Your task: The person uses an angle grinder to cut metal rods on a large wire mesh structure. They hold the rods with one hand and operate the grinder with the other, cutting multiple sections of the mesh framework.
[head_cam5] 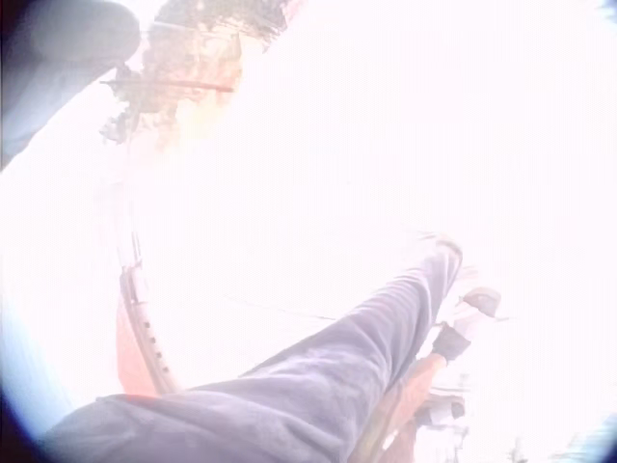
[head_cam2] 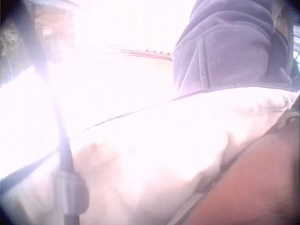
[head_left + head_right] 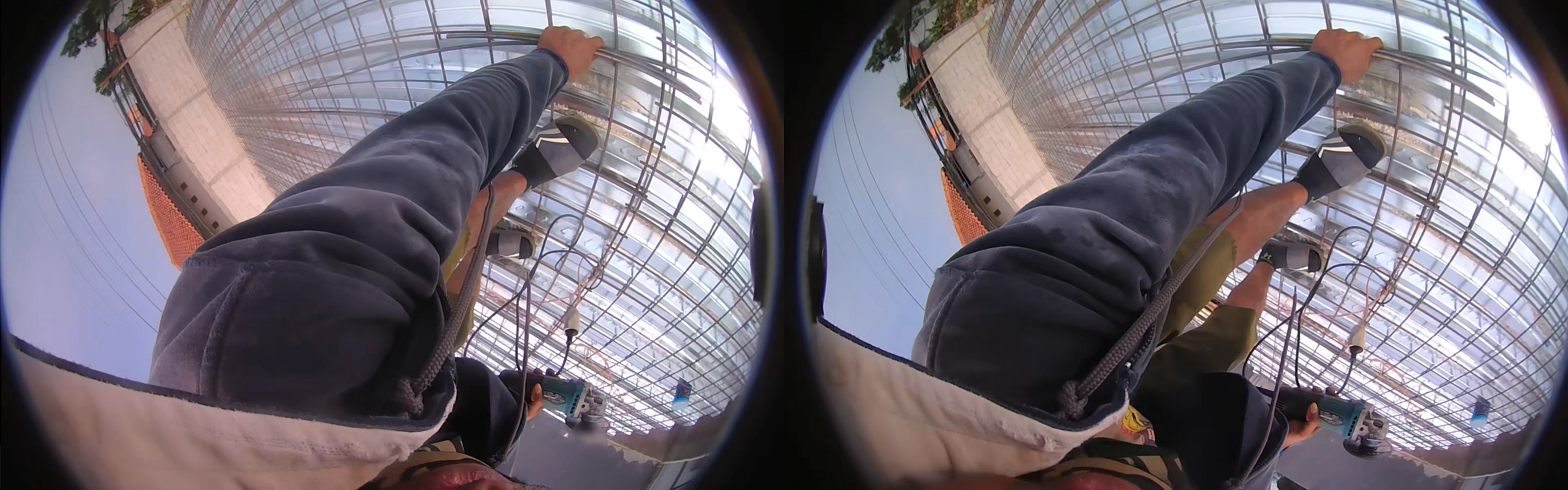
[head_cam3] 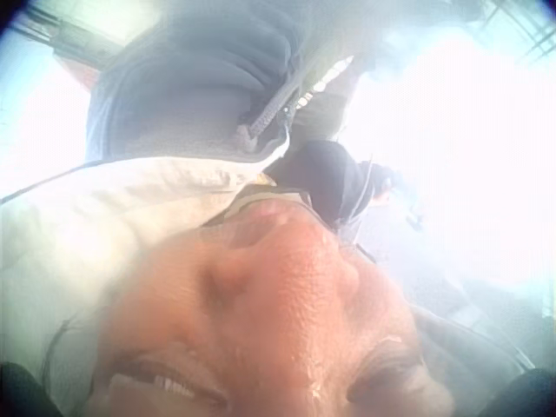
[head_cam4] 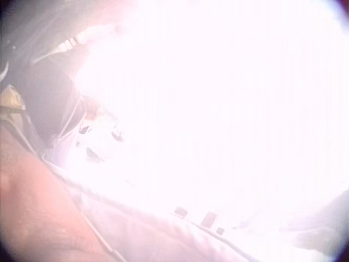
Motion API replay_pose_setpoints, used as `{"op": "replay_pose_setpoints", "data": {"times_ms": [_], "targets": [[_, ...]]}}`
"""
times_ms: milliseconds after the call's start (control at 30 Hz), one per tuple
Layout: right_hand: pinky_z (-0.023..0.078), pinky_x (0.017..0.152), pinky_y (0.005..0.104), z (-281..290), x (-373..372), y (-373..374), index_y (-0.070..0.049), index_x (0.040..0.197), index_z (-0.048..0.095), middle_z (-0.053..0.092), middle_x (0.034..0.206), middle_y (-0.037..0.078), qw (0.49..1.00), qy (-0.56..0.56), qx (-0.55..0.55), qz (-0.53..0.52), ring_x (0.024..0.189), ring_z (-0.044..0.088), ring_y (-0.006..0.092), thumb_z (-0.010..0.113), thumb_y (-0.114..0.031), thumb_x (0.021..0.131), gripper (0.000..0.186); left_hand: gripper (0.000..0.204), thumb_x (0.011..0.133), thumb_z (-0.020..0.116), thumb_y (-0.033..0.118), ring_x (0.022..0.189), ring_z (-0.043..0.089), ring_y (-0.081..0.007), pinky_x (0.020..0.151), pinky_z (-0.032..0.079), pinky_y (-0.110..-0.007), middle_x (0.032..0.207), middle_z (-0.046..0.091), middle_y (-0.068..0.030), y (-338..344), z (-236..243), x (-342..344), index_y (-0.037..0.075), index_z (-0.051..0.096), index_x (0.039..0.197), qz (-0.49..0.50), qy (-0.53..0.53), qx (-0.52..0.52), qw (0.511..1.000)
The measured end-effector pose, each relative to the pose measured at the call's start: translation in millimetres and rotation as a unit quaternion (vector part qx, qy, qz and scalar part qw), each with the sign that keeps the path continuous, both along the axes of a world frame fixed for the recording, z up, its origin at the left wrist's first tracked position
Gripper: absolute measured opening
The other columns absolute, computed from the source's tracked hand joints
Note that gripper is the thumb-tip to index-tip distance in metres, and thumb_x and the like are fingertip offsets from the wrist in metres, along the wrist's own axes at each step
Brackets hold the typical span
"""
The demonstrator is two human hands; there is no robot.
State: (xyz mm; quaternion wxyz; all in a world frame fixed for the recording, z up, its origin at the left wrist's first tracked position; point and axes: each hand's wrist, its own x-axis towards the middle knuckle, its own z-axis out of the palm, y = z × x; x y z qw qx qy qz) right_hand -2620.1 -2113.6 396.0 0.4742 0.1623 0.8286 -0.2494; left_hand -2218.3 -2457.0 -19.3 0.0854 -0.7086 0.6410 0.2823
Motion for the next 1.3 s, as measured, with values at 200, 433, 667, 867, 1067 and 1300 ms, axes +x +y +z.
{"op": "replay_pose_setpoints", "data": {"times_ms": [200, 433, 667, 867, 1067, 1300], "targets": [[0.059, 0.095, 0.0418, -13.3, -42.5, -64.4, -0.001, 0.148, 0.051, 0.064, 0.13, 0.015, 0.995, -0.024, 0.017, 0.097, 0.114, 0.066, 0.0265, 0.076, -0.014, 0.085, 0.069, 0.039, 0.104, 0.061, 0.03, 0.115, 0.075, -0.0337, 0.094, 0.06, -0.049, 0.115, 0.08, -0.0095, 66.3, 22.5, 4.9, 0.031, 0.067, 0.143, 0.011, 0.038, 0.042, 0.998], [0.059, 0.095, 0.0418, -18.5, -59.1, -97.2, -0.001, 0.148, 0.052, 0.064, 0.129, 0.014, 0.988, -0.036, 0.023, 0.151, 0.114, 0.066, 0.0265, 0.076, -0.014, 0.085, 0.069, 0.036, 0.102, 0.063, 0.038, 0.104, 0.077, -0.0376, 0.085, 0.061, -0.051, 0.105, 0.08, -0.014, 54.4, 59.7, 6.7, 0.03, 0.069, 0.137, -0.035, 0.105, 0.106, 0.988], [0.059, 0.094, 0.0419, -27.1, -66.6, -117.6, -0.001, 0.147, 0.052, 0.064, 0.129, 0.014, 0.982, -0.047, 0.035, 0.18, 0.114, 0.066, 0.0265, 0.076, -0.014, 0.085, 0.068, 0.029, 0.105, 0.063, 0.041, 0.089, 0.078, -0.0415, 0.075, 0.061, -0.058, 0.095, 0.078, -0.0177, 84.2, 81.0, -47.5, 0.022, 0.07, 0.126, 0.042, 0.193, 0.096, 0.976], [0.059, 0.094, 0.0419, -27.7, -69.1, -124.6, -0.001, 0.146, 0.052, 0.064, 0.129, 0.014, 0.978, -0.054, 0.036, 0.199, 0.113, 0.066, 0.0265, 0.075, -0.014, 0.085, 0.067, 0.026, 0.104, 0.064, 0.037, 0.094, 0.079, -0.041, 0.077, 0.061, -0.056, 0.095, 0.077, -0.0185, 81.9, 107.2, -87.6, 0.019, 0.07, 0.123, 0.039, 0.205, 0.135, 0.969], [0.059, 0.094, 0.0419, -29.0, -74.1, -116.1, -0.001, 0.146, 0.053, 0.064, 0.128, 0.014, 0.978, -0.062, 0.013, 0.198, 0.113, 0.066, 0.0265, 0.075, -0.013, 0.085, 0.066, 0.031, 0.106, 0.063, 0.041, 0.102, 0.078, -0.0375, 0.086, 0.06, -0.053, 0.103, 0.078, -0.0139, 122.1, 82.5, 18.9, 0.026, 0.07, 0.133, 0.097, 0.071, 0.107, 0.987], [0.059, 0.094, 0.042, -32.0, -79.3, -89.0, -0.001, 0.145, 0.053, 0.064, 0.128, 0.014, 0.979, -0.069, -0.007, 0.194, 0.113, 0.066, 0.0265, 0.075, -0.013, 0.085, 0.066, 0.03, 0.112, 0.056, 0.039, 0.103, 0.071, -0.0413, 0.093, 0.057, -0.056, 0.106, 0.072, -0.0166, 198.0, 75.1, 153.2, 0.019, 0.064, 0.132, 0.079, -0.018, 0.107, 0.991]]}}
